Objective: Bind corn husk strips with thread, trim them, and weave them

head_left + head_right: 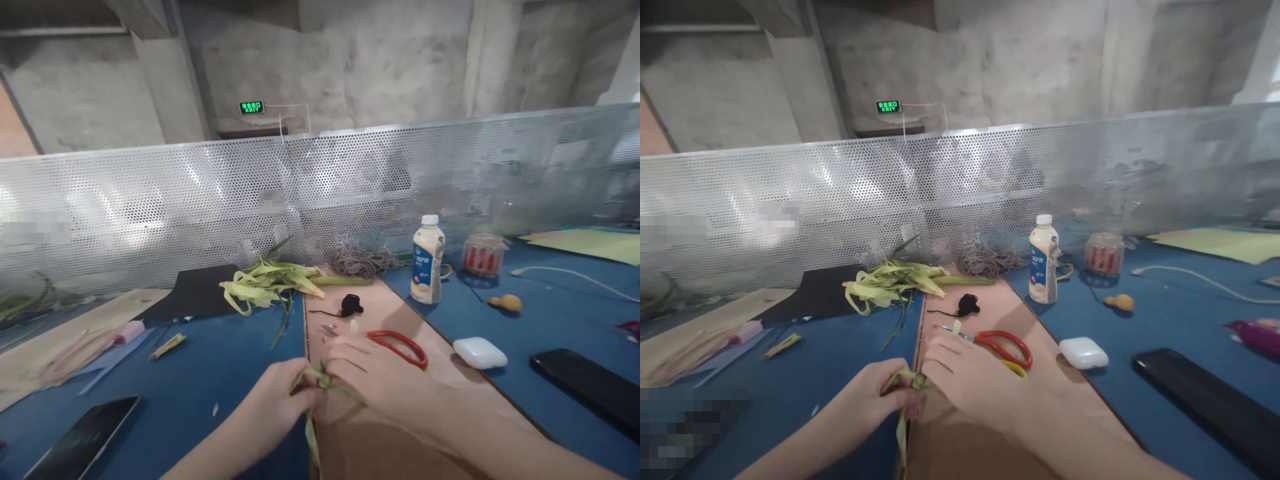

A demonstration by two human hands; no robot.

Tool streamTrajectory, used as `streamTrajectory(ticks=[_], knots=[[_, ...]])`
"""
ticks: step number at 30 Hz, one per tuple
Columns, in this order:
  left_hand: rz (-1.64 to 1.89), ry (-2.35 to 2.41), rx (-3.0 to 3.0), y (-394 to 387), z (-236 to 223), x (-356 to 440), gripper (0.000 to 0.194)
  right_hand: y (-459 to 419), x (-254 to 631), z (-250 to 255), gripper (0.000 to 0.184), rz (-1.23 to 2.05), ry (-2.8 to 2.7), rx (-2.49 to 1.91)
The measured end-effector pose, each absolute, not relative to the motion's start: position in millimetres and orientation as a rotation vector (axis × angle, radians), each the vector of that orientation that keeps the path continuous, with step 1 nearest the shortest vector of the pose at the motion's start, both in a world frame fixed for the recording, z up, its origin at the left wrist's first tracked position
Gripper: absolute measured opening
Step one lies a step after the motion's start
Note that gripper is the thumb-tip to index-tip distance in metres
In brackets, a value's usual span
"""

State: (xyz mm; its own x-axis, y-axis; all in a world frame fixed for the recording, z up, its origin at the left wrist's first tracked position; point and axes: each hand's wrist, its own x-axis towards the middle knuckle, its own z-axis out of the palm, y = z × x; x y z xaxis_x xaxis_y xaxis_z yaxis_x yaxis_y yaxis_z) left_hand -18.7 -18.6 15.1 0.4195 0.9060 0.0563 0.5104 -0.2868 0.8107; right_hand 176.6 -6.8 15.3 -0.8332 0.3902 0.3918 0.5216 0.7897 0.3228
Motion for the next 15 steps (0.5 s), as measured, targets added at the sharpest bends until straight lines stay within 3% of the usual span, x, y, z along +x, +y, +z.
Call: streamTrajectory(ticks=[6,15], knots=[[0.641,1.173,1.996,-26,25,-18,0.013,-22,176,32,0.012,-0.724,-2.727,-0.792],[0.671,1.117,2.047,-24,33,-17,0.02,-10,176,3,0.01,-0.761,-2.564,-0.724]])
